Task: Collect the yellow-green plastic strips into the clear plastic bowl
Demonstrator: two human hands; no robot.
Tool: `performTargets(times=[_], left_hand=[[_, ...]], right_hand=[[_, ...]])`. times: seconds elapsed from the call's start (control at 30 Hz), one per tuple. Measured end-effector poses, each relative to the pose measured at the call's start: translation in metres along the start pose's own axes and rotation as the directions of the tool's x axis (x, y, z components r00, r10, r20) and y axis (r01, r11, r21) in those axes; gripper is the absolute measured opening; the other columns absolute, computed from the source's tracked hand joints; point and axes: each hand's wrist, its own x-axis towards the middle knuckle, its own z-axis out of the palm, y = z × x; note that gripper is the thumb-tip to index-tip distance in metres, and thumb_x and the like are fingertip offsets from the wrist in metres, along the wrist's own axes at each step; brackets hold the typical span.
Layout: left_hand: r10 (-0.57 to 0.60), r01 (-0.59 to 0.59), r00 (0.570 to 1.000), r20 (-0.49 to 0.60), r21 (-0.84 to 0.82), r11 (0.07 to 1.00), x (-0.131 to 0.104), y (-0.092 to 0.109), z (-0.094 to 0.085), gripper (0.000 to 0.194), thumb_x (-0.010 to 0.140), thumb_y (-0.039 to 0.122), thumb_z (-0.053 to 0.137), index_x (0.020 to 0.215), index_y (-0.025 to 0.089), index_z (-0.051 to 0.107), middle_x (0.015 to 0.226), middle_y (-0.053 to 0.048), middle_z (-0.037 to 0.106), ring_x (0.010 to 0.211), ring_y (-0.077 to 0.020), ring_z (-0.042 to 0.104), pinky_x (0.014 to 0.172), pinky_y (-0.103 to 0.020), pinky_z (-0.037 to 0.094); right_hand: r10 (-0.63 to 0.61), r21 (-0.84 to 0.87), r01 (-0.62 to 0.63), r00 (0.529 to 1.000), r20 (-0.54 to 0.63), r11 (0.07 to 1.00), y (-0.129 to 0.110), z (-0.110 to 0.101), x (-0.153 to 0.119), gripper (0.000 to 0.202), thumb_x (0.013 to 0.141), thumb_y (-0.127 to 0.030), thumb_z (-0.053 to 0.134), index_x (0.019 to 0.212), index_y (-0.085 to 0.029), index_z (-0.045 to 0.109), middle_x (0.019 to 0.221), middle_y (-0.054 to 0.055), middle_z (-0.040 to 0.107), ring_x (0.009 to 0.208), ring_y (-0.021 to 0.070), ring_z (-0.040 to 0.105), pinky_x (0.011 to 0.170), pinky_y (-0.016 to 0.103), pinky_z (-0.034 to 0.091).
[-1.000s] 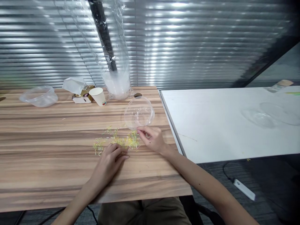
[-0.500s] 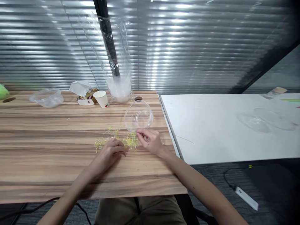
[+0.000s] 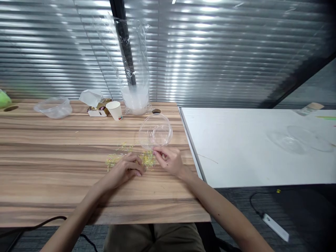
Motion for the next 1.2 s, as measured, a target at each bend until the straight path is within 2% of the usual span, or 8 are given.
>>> performTargets(times=[0.33,0.6,0.7,0.77,0.83,0.9,1.1,1.2], left_hand=[[-0.023,0.023,1.0,0.019,-0.046,0.999,0.007,0.002,-0.003,0.022,0.091,0.027,0.056,0.075,0.021,0.069,0.085,-0.004,0.062,0.087,-0.0179,0.056,0.081,-0.031,0.041],[-0.044,0.036,0.998,0.045,0.159,0.987,0.006,0.015,0.0,0.02,0.091,0.018,0.052,0.075,0.02,0.063,0.084,-0.003,0.06,0.085,-0.0199,0.053,0.079,-0.033,0.039],[0.027,-0.01,0.995,-0.093,0.181,0.983,0.011,0.027,-0.005,0.022,0.094,0.017,0.045,0.077,0.019,0.06,0.087,-0.003,0.062,0.086,-0.019,0.054,0.077,-0.031,0.04],[0.058,-0.004,0.948,-0.314,0.169,0.986,0.021,0.037,-0.011,0.022,0.095,0.018,0.042,0.079,0.019,0.058,0.086,-0.003,0.063,0.085,-0.0174,0.056,0.08,-0.03,0.042],[-0.001,0.107,0.833,-0.554,0.159,0.981,0.036,0.045,-0.017,0.018,0.094,0.021,0.046,0.081,0.019,0.058,0.083,-0.002,0.064,0.082,-0.0157,0.059,0.077,-0.028,0.044],[-0.051,0.234,0.734,-0.677,0.182,0.955,0.054,0.049,-0.019,0.014,0.092,0.022,0.05,0.082,0.018,0.059,0.081,0.0,0.066,0.077,-0.0146,0.06,0.074,-0.026,0.045],[-0.103,0.329,0.826,-0.555,0.327,0.886,0.085,0.039,-0.009,0.016,0.089,0.015,0.054,0.077,0.017,0.064,0.076,-0.003,0.068,0.072,-0.0174,0.062,0.065,-0.027,0.044],[-0.011,0.215,0.892,-0.451,0.404,0.889,0.073,0.034,-0.006,0.015,0.09,0.016,0.054,0.08,0.017,0.065,0.089,-0.005,0.069,0.09,-0.0213,0.06,0.078,-0.033,0.045]], right_hand=[[0.002,0.015,-0.002,1.0,0.006,1.0,-0.001,0.0,-0.001,0.017,0.09,-0.018,0.052,0.087,-0.016,0.069,0.067,0.002,0.069,0.054,0.0111,0.061,0.056,0.022,0.049],[0.034,0.004,-0.034,0.999,0.018,0.999,0.002,-0.001,-0.001,0.017,0.09,-0.019,0.052,0.088,-0.017,0.069,0.073,0.003,0.071,0.057,0.0115,0.062,0.057,0.022,0.05],[0.044,0.008,-0.044,0.999,0.01,0.999,0.001,-0.003,0.0,0.016,0.089,-0.017,0.054,0.087,-0.017,0.069,0.076,0.003,0.072,0.059,0.0122,0.064,0.058,0.023,0.05],[0.037,0.01,-0.037,0.999,0.008,0.999,0.0,-0.003,0.001,0.015,0.089,-0.016,0.054,0.087,-0.016,0.069,0.076,0.004,0.072,0.059,0.0124,0.064,0.058,0.023,0.05],[0.03,0.011,-0.03,0.999,0.028,0.999,-0.002,-0.003,0.001,0.015,0.089,-0.015,0.054,0.088,-0.016,0.069,0.075,0.003,0.072,0.059,0.0123,0.064,0.058,0.023,0.05],[0.021,0.02,-0.022,0.999,0.041,1.0,-0.002,-0.003,0.001,0.016,0.089,-0.016,0.053,0.089,-0.017,0.069,0.074,0.002,0.072,0.057,0.0117,0.063,0.058,0.023,0.051],[-0.02,0.051,0.019,1.0,0.015,0.999,-0.002,-0.002,0.001,0.016,0.088,-0.014,0.053,0.089,-0.018,0.069,0.075,0.003,0.072,0.059,0.0124,0.064,0.061,0.023,0.052],[-0.041,0.05,0.039,0.999,0.028,0.998,-0.001,-0.002,0.002,0.016,0.089,-0.014,0.053,0.09,-0.018,0.068,0.076,0.003,0.072,0.06,0.0125,0.064,0.061,0.024,0.052]])
